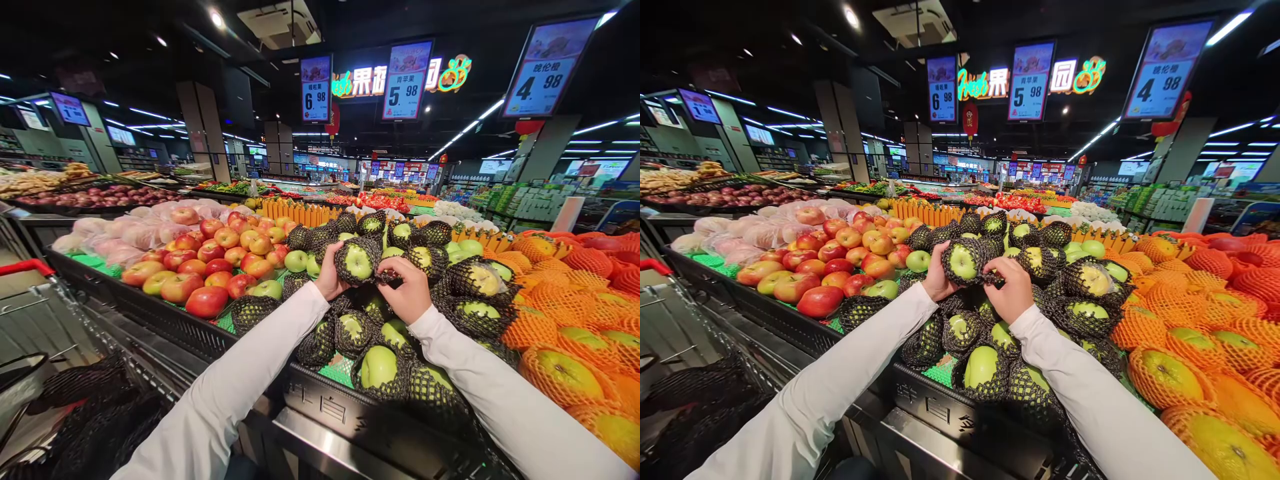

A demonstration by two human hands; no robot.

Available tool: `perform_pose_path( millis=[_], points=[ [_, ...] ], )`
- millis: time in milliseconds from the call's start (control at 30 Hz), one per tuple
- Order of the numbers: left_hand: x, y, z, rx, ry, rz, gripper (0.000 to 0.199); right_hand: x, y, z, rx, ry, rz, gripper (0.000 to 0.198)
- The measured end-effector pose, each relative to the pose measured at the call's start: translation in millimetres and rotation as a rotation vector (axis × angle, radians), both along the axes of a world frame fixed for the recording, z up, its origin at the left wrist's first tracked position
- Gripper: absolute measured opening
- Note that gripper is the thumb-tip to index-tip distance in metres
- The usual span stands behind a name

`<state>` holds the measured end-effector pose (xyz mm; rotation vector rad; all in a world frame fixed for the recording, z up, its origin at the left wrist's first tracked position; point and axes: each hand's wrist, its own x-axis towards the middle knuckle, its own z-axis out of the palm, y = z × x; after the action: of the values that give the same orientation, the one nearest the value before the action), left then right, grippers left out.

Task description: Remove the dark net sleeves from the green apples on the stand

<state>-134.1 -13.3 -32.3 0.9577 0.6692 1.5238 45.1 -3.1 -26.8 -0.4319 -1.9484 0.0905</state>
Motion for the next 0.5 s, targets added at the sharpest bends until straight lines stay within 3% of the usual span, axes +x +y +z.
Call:
perform_pose_path(
  millis=[100,300,500],
  points=[
    [0.4,1.4,-1.5,-0.034,0.023,0.013,0.065,0.0,-2.7,1.6,-0.03,-0.007,0.032,0.012],
    [3.1,3.2,-4.9,0.034,-0.054,-0.025,0.053,1.5,2.3,0.9,-0.036,-0.002,-0.022,0.016],
    [-3.9,-3.2,-5.7,-0.017,0.077,-0.262,0.058,6.5,15.0,-3.5,-0.001,-0.056,-0.146,0.02]
  ],
)
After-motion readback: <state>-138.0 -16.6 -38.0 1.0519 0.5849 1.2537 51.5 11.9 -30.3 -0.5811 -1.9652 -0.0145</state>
